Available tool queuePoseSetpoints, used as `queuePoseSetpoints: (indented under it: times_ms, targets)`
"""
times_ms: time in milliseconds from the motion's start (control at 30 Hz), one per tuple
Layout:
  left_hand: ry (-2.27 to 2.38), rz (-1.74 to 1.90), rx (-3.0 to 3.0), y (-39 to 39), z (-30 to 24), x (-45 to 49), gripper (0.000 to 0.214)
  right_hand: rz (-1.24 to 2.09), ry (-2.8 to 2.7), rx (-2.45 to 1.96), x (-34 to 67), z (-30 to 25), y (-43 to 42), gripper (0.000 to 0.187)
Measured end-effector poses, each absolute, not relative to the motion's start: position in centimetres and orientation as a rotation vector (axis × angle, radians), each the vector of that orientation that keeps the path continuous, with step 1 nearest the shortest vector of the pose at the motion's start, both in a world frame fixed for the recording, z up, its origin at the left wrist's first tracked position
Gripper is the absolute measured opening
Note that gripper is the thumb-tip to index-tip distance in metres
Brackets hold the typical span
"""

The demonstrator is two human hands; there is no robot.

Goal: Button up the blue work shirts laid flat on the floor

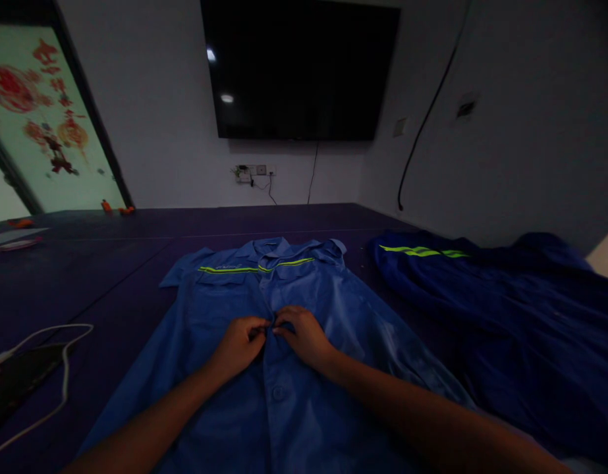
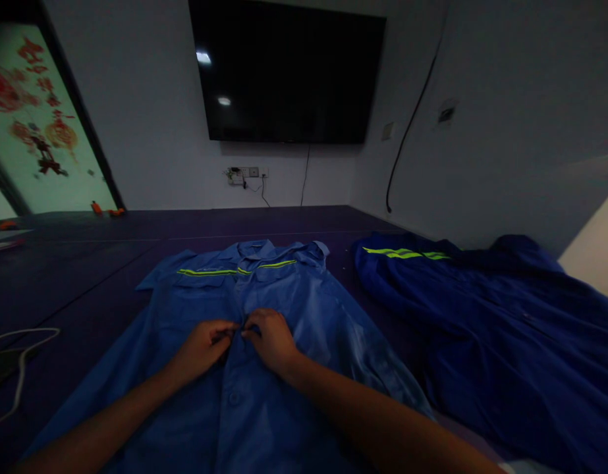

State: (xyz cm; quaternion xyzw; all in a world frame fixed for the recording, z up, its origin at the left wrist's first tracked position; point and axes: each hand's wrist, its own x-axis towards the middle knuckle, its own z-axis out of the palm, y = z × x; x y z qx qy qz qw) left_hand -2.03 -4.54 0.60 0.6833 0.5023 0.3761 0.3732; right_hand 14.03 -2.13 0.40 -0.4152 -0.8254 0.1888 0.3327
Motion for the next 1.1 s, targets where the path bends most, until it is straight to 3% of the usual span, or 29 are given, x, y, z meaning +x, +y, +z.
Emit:
queuePoseSetpoints:
  times_ms: [733,1100]
  targets:
    - [1.329,0.829,2.097,-5.1,1.5,-1.8,0.021,0.472,-2.179,-1.124,14.0,0.2,-2.1,0.009]
    - [1.447,0.985,2.064,-4.9,1.6,-1.9,0.019,0.449,-2.182,-1.106,13.8,0.5,-2.2,0.007]
